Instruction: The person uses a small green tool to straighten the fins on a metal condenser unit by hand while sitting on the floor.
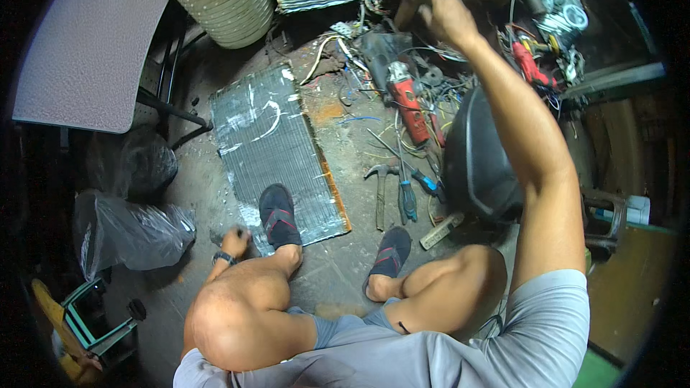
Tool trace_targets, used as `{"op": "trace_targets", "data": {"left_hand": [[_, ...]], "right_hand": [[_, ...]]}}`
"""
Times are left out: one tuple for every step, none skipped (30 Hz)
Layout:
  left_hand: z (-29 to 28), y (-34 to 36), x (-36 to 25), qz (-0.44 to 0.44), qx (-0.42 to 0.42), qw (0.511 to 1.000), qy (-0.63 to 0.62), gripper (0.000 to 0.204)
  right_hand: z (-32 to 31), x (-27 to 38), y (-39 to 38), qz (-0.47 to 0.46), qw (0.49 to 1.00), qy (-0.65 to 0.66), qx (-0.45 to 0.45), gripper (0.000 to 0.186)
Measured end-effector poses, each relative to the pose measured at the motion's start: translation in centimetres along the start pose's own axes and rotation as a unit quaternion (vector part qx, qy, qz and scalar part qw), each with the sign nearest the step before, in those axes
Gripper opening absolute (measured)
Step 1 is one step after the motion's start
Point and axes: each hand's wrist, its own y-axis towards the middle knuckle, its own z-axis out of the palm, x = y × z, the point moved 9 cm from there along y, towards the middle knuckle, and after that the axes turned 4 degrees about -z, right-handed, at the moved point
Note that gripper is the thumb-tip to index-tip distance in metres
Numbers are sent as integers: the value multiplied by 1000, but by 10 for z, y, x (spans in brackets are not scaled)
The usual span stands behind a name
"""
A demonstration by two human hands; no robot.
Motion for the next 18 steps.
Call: {"op": "trace_targets", "data": {"left_hand": [[4,-4,0,-69,13,997,-32,31],[6,-10,11,-85,-8,991,-103,34],[-59,62,-14,-55,-57,992,-102,34],[-56,67,-19,-61,-89,986,-124,35],[-54,68,-22,-68,-122,980,-145,36],[-47,74,-18,-73,-104,980,-154,46],[-42,74,-13,-78,-103,979,-155,46],[-36,71,-9,-98,-111,978,-150,50],[-30,70,-12,-115,-114,976,-146,54],[-31,70,-16,-115,-121,976,-139,59],[-32,72,-18,-116,-116,977,-139,59],[-31,73,-19,-125,-101,977,-143,59],[-30,75,-20,-134,-86,976,-147,60],[-30,75,-23,-135,-81,977,-147,60],[-32,75,-24,-141,-76,977,-140,60],[-33,75,-27,-147,-70,978,-134,60],[-34,76,-29,-148,-67,978,-134,60],[-35,76,-28,-153,-63,978,-128,61]], "right_hand": [[5,-8,5,44,999,7,10,51],[4,-3,12,34,999,11,-26,48],[-29,-16,79,72,993,-29,-90,49],[-15,-22,89,86,993,-63,-55,51],[0,-28,96,100,990,-98,-21,53],[9,-28,103,103,990,-90,-29,56],[19,-27,110,100,991,-87,-26,56],[30,-30,114,111,990,-86,-5,57],[40,-34,114,122,988,-89,19,57],[46,-37,115,122,988,-95,29,58],[51,-40,116,122,987,-96,33,58],[52,-41,119,114,988,-103,27,58],[54,-42,121,106,988,-109,21,59],[57,-46,120,113,984,-131,33,59],[57,-49,122,113,984,-131,35,59],[61,-52,124,114,982,-137,63,58],[65,-55,124,114,979,-144,91,57],[65,-54,125,112,978,-154,88,55]]}}
